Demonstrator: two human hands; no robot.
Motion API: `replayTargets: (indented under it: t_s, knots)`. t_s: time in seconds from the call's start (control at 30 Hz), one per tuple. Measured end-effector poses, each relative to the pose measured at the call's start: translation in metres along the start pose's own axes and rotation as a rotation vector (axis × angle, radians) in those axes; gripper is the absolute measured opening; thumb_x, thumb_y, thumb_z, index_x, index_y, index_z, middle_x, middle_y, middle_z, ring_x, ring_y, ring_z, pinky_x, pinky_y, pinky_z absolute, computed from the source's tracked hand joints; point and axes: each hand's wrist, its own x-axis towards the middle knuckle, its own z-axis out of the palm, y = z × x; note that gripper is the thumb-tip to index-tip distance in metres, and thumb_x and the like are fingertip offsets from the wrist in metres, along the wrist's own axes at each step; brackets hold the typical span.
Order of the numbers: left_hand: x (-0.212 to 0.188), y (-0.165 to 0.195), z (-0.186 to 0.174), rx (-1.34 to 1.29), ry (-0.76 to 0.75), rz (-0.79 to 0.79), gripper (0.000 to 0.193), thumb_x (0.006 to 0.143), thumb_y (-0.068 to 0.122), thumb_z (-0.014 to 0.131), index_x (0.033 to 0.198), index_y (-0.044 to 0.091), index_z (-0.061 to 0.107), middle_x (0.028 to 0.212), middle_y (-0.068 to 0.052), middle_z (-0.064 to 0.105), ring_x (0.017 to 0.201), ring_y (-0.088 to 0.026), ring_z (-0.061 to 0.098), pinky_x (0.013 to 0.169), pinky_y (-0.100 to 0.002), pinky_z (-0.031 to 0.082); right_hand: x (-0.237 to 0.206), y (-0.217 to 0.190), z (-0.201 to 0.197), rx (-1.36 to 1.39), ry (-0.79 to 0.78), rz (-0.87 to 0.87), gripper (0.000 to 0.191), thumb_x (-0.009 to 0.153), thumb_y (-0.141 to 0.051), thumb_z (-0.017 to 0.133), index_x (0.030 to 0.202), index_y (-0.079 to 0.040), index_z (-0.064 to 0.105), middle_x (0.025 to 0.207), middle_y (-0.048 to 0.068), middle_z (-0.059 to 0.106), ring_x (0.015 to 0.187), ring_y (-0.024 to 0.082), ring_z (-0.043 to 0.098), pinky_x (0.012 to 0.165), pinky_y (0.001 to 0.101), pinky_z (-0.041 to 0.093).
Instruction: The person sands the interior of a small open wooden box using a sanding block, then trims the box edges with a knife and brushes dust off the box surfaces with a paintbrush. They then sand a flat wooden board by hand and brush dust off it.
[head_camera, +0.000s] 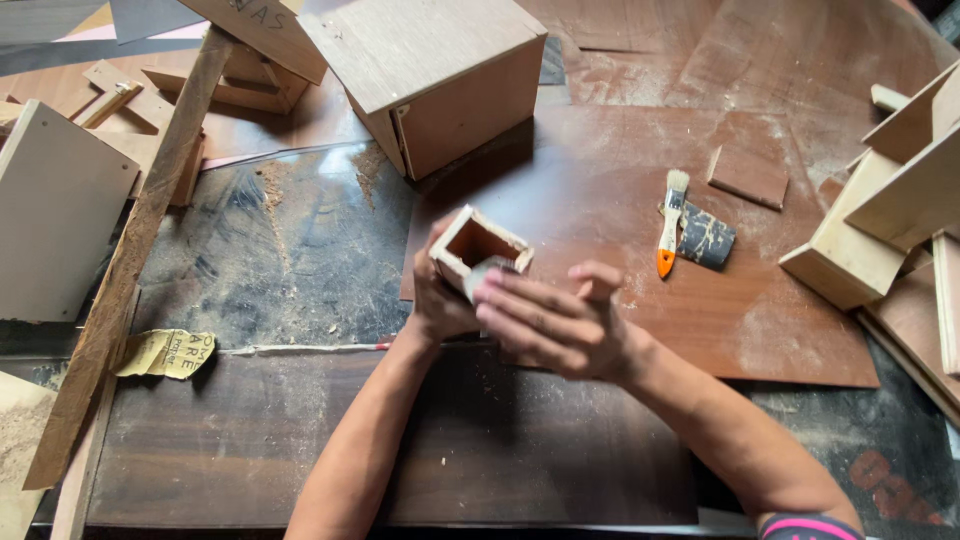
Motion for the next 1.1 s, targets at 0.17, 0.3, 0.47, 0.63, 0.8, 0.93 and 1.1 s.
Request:
replayTargets:
  t_s: [0.17,0.3,0.47,0.63,0.8,0.93,1.1]
  knots:
    - [-0.004,0.005,-0.002,0.316,-0.05,0.008,0.075,0.077,0.023,0.086,0.137,0.006,0.046,0.125,-0.013,0.063,0.106,-0.022,0.071,0.088,-0.034,0.064,-0.006,0.001,0.007,-0.117,-0.14,0.119,0.025,0.099,-0.011,0.074,0.122,-0.02,0.076,0.13,0.0,0.076,0.125,0.011,0.067,0.123,0.0329,0.022]
    - [-0.002,0.014,-0.001,-0.091,0.061,-0.197,0.077,0.087,0.034,0.086,0.142,-0.003,0.047,0.138,-0.018,0.062,0.119,-0.027,0.071,0.098,-0.035,0.065,-0.001,-0.004,0.008,0.022,0.109,0.019,0.017,0.11,-0.02,0.073,0.128,-0.021,0.07,0.138,-0.003,0.068,0.129,0.006,0.062,0.123,0.0344,0.008]
    - [0.001,0.021,0.002,0.165,0.015,-0.097,0.076,0.076,0.03,0.089,0.134,-0.002,0.052,0.124,-0.017,0.067,0.102,-0.024,0.073,0.086,-0.035,0.066,0.01,-0.006,-0.001,0.04,-0.007,0.124,0.025,0.102,-0.009,0.06,0.122,-0.018,0.073,0.134,0.0,0.071,0.125,0.009,0.068,0.115,0.031,0.026]
    - [0.001,0.017,0.002,0.31,-0.008,0.032,0.073,0.076,0.028,0.088,0.131,0.0,0.048,0.12,-0.019,0.064,0.104,-0.027,0.072,0.09,-0.036,0.064,-0.004,-0.005,0.008,0.02,0.021,0.156,0.027,0.105,-0.005,0.062,0.128,-0.016,0.071,0.136,0.002,0.071,0.126,0.009,0.067,0.104,0.0344,0.027]
    - [0.0,0.008,0.0,0.256,0.004,0.137,0.073,0.088,0.02,0.085,0.14,-0.001,0.038,0.13,-0.024,0.064,0.108,-0.032,0.074,0.093,-0.037,0.068,-0.029,-0.001,0.026,-0.003,0.122,0.015,0.022,0.11,-0.017,0.071,0.132,-0.021,0.068,0.139,-0.001,0.067,0.131,0.007,0.06,0.111,0.0331,0.021]
    - [0.001,0.011,-0.001,0.228,0.006,0.162,0.079,0.085,0.029,0.083,0.141,0.005,0.033,0.13,-0.02,0.06,0.109,-0.027,0.071,0.095,-0.035,0.064,-0.025,0.002,0.023,0.011,0.072,0.098,0.024,0.104,-0.01,0.062,0.127,-0.015,0.071,0.135,0.003,0.071,0.127,0.012,0.068,0.114,0.0352,0.021]
    - [-0.005,0.023,-0.003,0.446,-0.052,-0.146,0.071,0.069,0.03,0.088,0.127,0.008,0.053,0.108,-0.014,0.067,0.089,-0.026,0.073,0.08,-0.038,0.063,0.004,0.006,0.0,-0.063,-0.156,0.09,0.031,0.091,-0.003,0.059,0.114,-0.004,0.079,0.126,0.01,0.078,0.122,0.023,0.076,0.129,0.0303,0.032]
